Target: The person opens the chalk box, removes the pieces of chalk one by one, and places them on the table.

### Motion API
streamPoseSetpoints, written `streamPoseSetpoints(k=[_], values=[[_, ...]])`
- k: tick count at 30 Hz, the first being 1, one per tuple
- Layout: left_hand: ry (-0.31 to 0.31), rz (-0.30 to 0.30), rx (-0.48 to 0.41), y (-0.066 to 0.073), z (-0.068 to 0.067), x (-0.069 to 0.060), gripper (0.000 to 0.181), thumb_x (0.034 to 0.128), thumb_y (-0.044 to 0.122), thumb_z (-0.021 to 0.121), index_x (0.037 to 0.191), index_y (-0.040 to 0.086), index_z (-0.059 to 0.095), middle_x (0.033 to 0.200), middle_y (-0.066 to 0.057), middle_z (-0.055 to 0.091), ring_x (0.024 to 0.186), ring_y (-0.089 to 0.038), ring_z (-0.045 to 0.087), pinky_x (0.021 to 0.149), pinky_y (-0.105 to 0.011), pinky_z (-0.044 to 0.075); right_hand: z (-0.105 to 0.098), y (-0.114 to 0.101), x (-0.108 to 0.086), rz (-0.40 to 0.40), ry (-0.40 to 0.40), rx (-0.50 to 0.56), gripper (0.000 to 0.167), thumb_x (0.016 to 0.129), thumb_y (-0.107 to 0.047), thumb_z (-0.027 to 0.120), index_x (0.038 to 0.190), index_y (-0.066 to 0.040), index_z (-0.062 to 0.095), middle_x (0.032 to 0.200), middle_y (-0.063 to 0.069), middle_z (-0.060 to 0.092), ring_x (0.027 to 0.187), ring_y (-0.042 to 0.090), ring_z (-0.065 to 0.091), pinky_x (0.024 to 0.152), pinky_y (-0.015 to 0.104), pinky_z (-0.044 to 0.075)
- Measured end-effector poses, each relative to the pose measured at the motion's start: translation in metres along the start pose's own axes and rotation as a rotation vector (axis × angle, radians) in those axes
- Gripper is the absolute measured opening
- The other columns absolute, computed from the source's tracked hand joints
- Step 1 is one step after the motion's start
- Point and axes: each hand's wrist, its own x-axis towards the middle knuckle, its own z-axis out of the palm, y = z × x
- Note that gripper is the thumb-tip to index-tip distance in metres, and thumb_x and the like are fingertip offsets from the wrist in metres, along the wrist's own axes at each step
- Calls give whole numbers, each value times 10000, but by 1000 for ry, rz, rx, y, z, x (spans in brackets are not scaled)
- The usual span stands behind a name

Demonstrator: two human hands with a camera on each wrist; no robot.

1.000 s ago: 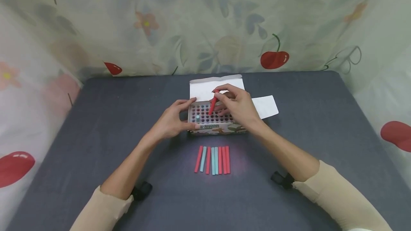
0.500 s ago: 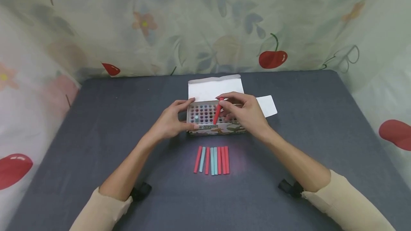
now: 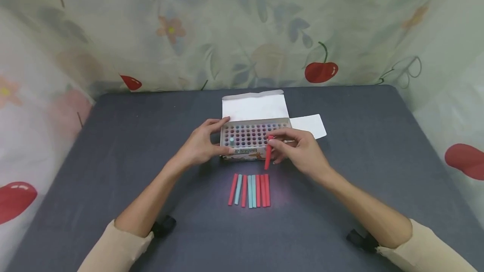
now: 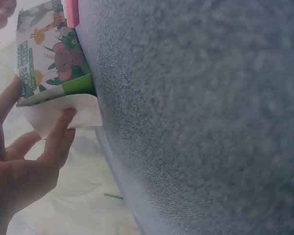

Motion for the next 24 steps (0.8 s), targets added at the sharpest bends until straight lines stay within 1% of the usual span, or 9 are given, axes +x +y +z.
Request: streamPoseSetpoints(k=[3,9,12,18,24], values=[[1,0,0,-1,-1,0,903,814,253,848,1562,273,342,1530,-135,335,1325,-350,420,960,-489,475,-1,2,-5,33,-15,-2,287,932,-82,703,1173,69,663,875,149,721,709,326,707,648,424,618],[1,12,2,-2,0,0,895,823,248,840,1564,268,339,1531,-142,336,1342,-359,408,973,-507,478,-4,8,-12,105,-40,-16,285,926,-101,714,1169,43,676,872,144,706,652,295,697,641,432,618],[2,13,4,-2,1,0,892,823,242,840,1563,266,342,1524,-141,344,1345,-357,402,987,-511,467,-5,12,-16,136,-61,-11,290,928,-97,710,1172,54,671,885,148,704,672,295,697,634,443,617],[10,12,-3,-3,2,0,881,823,241,840,1557,277,355,1520,-141,349,1352,-359,393,1002,-522,459,-9,19,-23,198,-73,-17,313,919,-121,726,1170,56,672,889,144,705,704,290,699,624,441,617],[18,15,-12,-2,2,-1,875,820,240,843,1553,276,366,1515,-147,355,1353,-361,393,1011,-534,451,-10,25,-28,285,-85,2,351,917,-146,732,1198,52,660,934,143,717,745,351,699,620,460,618]])
